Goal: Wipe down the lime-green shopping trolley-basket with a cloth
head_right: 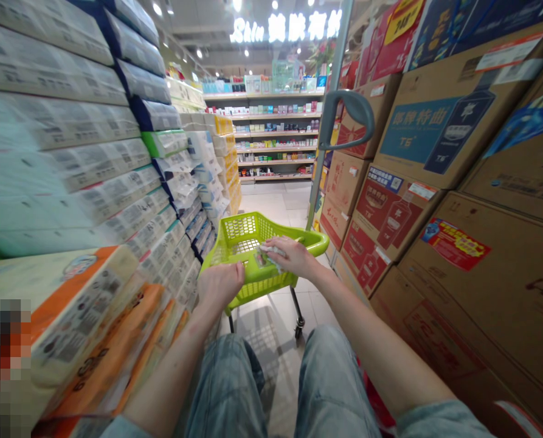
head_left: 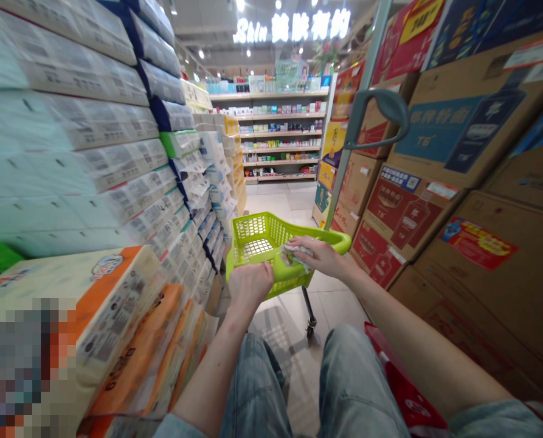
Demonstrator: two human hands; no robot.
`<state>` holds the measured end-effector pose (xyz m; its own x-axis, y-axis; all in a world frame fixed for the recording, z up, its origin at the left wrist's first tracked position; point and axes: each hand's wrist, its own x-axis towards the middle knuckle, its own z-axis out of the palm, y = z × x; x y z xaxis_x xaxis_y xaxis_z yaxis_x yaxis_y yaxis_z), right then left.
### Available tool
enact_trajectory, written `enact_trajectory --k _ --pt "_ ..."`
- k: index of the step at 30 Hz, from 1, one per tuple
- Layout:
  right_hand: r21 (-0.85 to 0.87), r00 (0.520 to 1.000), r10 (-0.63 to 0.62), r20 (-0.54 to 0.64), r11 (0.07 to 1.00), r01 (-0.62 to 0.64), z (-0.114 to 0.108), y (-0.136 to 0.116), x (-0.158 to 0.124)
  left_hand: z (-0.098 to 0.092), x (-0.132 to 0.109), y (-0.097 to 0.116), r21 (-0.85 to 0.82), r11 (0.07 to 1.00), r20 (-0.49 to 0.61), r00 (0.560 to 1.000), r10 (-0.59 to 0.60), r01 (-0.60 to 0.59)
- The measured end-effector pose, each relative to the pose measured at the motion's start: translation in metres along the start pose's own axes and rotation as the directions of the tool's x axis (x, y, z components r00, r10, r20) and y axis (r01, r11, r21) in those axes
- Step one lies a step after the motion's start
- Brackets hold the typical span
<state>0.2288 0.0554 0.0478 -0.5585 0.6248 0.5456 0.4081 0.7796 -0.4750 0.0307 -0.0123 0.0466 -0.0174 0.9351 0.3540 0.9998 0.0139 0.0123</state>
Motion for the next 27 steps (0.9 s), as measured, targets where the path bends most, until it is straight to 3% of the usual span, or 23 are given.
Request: enact_trajectory --k 2,5,10,14,20,27 --pt "-0.043 0.998 -0.063 0.009 0.997 0.063 0.007 -0.010 0.003 0.001 0.000 0.001 0.010 1.000 -0.008 1.000 0.011 -0.011" --pt "-0.110 0.997 -0.051 0.058 0.992 0.057 0.017 -0.021 0.010 0.001 0.000 0.001 0.025 0.999 -0.014 0.999 0.033 -0.033" --pt "-0.245 0.987 0.159 0.012 0.958 -0.151 0.012 -0.010 0.013 -0.001 0.000 0.001 0.012 1.000 0.013 1.000 0.026 -0.026" --pt "-0.390 0.937 0.344 -0.061 0.856 -0.340 -0.003 0.009 0.009 -0.002 -0.001 0.005 -0.010 1.000 0.026 1.000 0.007 -0.006" --pt "-0.555 0.940 0.337 0.052 0.793 -0.253 -0.001 -0.007 0.022 0.001 -0.002 0.010 0.004 1.000 -0.036 0.999 0.010 -0.010" --pt "-0.577 0.855 0.462 0.235 0.774 -0.260 0.008 -0.026 0.059 0.005 -0.003 0.010 0.021 1.000 -0.045 0.999 0.014 -0.013"
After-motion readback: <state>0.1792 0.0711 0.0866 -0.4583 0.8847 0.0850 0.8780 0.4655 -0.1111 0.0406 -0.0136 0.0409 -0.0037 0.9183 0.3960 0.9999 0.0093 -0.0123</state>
